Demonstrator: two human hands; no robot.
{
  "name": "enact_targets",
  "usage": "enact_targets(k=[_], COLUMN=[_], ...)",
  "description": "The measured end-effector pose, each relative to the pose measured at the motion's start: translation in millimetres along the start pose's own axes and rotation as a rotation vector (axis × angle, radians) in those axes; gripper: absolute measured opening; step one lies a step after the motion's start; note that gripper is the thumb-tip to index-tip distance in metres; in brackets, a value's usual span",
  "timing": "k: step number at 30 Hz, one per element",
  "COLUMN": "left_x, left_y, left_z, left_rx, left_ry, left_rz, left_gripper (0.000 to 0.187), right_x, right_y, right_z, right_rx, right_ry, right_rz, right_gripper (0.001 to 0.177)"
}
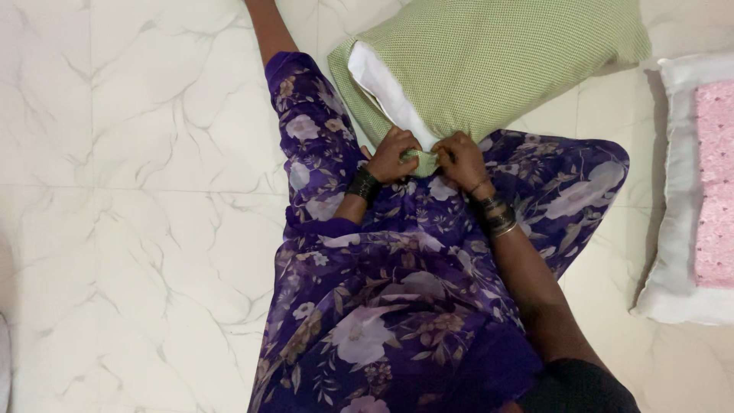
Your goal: The person inserts a white pillow into a green patterned pillowcase while sitting on the floor. They align the corners, push the pillow inside, and zip the case closed.
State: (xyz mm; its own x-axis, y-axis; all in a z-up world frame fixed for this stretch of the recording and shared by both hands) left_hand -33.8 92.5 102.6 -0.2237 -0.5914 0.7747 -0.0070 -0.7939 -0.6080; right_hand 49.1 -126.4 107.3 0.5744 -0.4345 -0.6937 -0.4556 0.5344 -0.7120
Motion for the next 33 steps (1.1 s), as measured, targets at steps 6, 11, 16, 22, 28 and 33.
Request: enact_targets(k=[6,11,16,22,28,33], left_x=[25.0,31.6,35.0,82.0,175.0,236.3], left_y=[-8.3,-58.6,-105.8,-86.3,-96.4,-113.7], left_z=[11.5,16.9,19.8,36.7,23.6,-10.8], left_rx=[0.026,-0.077,-0.080,-0.017,-0.410,-0.326], left_ry=[0.073,-0.028,-0.030,0.375,0.214,0.313], left_rz=[0.031,0.247,0.405,0.319,0.262,0.162], left_gripper=[0.015,0.031,0.045,0.035,0.038,0.029], right_x=[-33.7,-37.2,-26.6,17.3,54.0,73.3], right_y=[-20.7,-112.1,-225.3,-244.4,-229.3,-232.1], right_z=[-17.5,-33.8,-101.5,-150.3,-176.0,-160.3], right_rx=[-0.138,-0.001,0.109,0.241,0.412,0.526], right_ry=[0.046,0.054,0.053,0.236,0.283,0.136], right_rz=[-0.185,-0.194,-0.202,-0.423,-0.545,-0.441], right_gripper=[0.038,0.036,0.027,0.034,0.049,0.045])
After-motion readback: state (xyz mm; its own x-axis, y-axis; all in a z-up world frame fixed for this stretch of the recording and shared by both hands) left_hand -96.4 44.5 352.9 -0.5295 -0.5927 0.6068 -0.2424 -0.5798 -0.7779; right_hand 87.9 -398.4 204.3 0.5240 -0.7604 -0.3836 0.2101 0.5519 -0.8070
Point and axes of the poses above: each hand's wrist, its own z-axis towards the middle knuckle, its own y-axis out of the palm, x = y × z, the point moved 1 cm from there along z, towards the middle knuckle, and after that the axes turned 3 degrees about -x, right-handed, at the moved point
